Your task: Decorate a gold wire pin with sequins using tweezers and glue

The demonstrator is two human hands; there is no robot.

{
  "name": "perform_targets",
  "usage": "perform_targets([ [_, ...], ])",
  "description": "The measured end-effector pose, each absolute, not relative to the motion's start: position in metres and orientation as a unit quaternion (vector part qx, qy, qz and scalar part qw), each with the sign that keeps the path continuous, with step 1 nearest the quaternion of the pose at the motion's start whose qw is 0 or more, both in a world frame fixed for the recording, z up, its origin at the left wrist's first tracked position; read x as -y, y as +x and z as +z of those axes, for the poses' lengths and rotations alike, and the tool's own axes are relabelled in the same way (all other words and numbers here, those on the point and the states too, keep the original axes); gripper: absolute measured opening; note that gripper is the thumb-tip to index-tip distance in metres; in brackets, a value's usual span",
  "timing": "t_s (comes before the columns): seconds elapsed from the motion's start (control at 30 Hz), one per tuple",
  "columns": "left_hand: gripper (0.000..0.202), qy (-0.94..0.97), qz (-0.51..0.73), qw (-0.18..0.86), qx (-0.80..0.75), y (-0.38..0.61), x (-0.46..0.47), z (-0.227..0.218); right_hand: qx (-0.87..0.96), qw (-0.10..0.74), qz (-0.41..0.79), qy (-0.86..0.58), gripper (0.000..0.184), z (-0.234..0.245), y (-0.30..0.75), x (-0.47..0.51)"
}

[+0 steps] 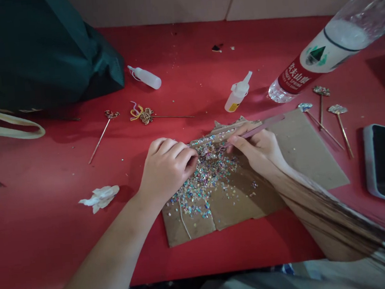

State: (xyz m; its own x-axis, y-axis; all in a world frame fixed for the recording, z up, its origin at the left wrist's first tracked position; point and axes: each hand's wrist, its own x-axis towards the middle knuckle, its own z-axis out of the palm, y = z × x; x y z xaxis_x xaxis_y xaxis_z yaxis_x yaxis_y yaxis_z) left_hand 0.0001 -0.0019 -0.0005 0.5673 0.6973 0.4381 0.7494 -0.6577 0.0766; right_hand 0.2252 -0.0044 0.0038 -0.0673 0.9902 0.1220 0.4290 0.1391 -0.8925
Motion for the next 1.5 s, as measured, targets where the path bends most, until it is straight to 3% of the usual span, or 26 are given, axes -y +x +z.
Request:
perform_targets([
  [1.27, 0.009, -0.890, -0.214, 0.054, 0.399, 0.000, 0.003, -0.001, 0.689, 0.311, 0.329, -0.567, 0.016, 0.015, 0.223, 0.008],
  [1.5, 0.009, -0.890, -0.211, 0.050, 0.400, 0.000, 0.003, -0.001, 0.684, 0.329, 0.303, -0.577, 0.016, 0.005, 0.226, 0.009],
])
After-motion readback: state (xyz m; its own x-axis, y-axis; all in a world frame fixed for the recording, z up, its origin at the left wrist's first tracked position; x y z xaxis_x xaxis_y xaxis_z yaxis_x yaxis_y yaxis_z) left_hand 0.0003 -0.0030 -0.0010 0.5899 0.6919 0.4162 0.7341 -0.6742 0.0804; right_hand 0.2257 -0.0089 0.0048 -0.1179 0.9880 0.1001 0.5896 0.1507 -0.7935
